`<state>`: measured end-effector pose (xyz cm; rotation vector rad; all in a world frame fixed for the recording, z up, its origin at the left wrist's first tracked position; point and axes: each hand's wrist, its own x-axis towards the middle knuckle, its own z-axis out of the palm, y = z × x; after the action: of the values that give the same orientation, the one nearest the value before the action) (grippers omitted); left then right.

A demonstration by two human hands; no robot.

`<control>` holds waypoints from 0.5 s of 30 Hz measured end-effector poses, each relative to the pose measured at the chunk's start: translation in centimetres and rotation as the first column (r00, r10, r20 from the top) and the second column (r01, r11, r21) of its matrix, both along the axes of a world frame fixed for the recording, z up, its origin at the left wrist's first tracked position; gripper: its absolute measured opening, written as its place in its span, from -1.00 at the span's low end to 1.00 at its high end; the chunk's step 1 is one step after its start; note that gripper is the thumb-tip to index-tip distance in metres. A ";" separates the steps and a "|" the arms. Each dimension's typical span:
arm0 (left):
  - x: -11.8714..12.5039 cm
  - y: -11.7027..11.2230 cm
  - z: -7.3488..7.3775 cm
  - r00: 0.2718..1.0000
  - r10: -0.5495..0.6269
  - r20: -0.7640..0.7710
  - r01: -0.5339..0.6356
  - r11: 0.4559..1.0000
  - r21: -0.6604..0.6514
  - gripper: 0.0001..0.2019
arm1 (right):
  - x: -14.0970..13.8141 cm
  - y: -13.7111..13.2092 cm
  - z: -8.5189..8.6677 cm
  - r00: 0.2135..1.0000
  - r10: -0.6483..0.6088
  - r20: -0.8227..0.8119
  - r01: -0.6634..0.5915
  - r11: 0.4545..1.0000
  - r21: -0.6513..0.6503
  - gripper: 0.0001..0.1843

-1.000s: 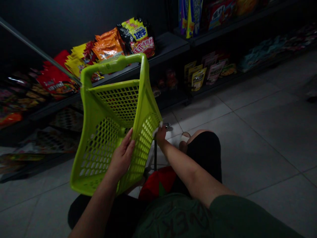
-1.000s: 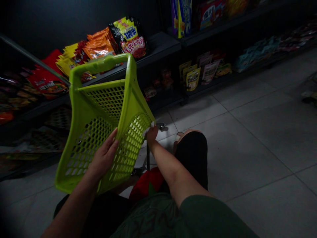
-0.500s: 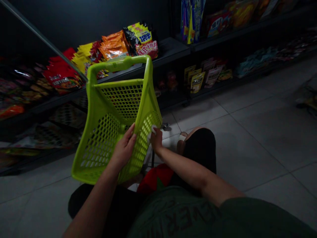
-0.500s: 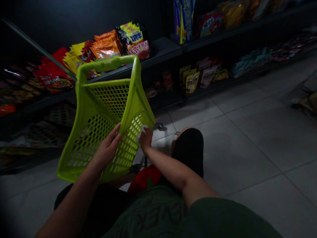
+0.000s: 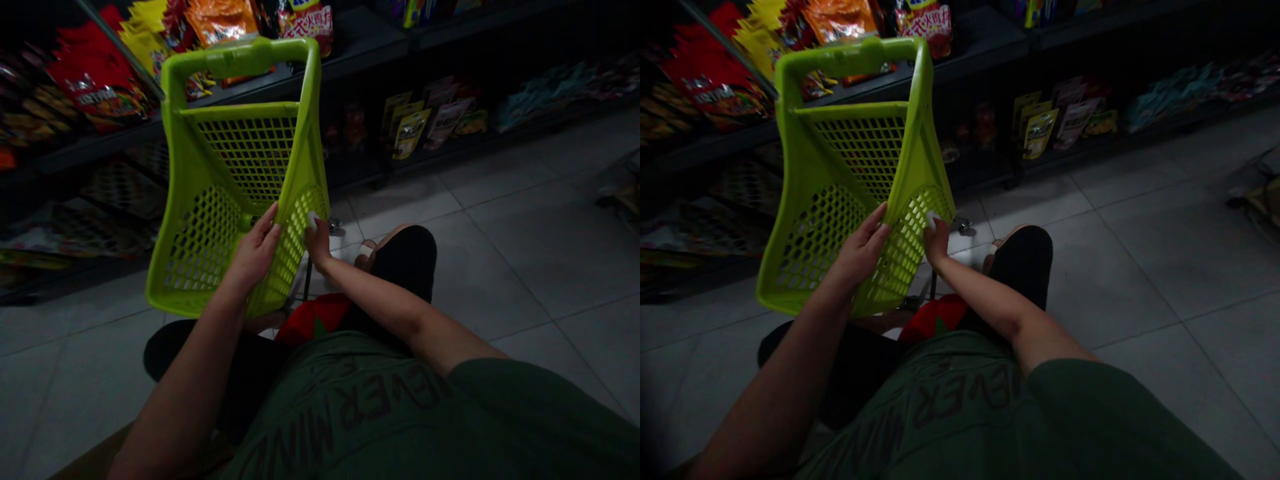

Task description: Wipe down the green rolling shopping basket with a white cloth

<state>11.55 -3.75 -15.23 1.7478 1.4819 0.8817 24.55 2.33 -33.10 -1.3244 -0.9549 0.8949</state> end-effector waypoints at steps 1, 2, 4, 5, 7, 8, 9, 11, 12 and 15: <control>-0.1 0.0 0.0 1.000 0.000 -0.001 0.000 1.000 0.002 -0.44 | -1.3 -2.7 -0.4 1.000 0.008 0.005 -0.008 1.000 -0.030 -0.63; -0.2 0.0 -0.1 1.000 -0.001 -0.003 0.001 1.000 0.005 -0.45 | -2.5 -5.9 -0.7 1.000 0.027 0.000 -0.027 0.997 -0.068 -0.65; -0.4 -0.1 -0.2 1.000 -0.002 -0.005 0.002 1.000 0.015 -0.45 | -4.6 -12.3 -1.1 0.992 0.122 -0.036 -0.126 0.984 -0.124 -0.68; -0.5 -0.2 -0.2 1.000 -0.004 -0.001 0.004 1.000 0.022 -0.45 | -5.2 -14.8 -1.0 0.980 0.189 -0.062 -0.196 0.970 -0.142 -0.69; -0.8 -0.3 -0.3 1.000 -0.010 0.010 0.010 0.999 0.033 -0.46 | -5.3 -17.4 -0.4 0.935 0.332 -0.127 -0.350 0.923 -0.160 -0.73; -0.8 -0.4 -0.3 1.000 -0.012 0.014 0.011 0.999 0.033 -0.46 | -4.9 -17.2 0.2 0.905 0.393 -0.162 -0.418 0.893 -0.167 -0.75; -0.9 -0.4 -0.3 1.000 -0.011 0.016 0.010 0.999 0.030 -0.46 | -4.2 -16.1 1.0 0.885 0.424 -0.193 -0.457 0.870 -0.184 -0.77; -0.9 -0.5 -0.2 1.000 -0.009 0.017 0.009 1.000 0.019 -0.46 | -2.5 -11.8 2.8 0.895 0.383 -0.230 -0.433 0.870 -0.237 -0.80; -0.8 -0.5 -0.1 1.000 -0.010 0.019 0.010 1.000 0.011 -0.46 | -1.8 -9.4 3.7 0.916 0.327 -0.231 -0.383 0.886 -0.263 -0.80; -0.7 -0.3 -0.1 1.000 -0.008 0.029 0.008 1.000 0.003 -0.46 | -0.9 -4.7 5.5 0.963 0.182 -0.197 -0.233 0.932 -0.276 -0.70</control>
<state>10.82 -4.10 -15.30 1.7349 1.4549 0.9013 23.66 -2.32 -27.57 -1.3884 -0.8611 1.3361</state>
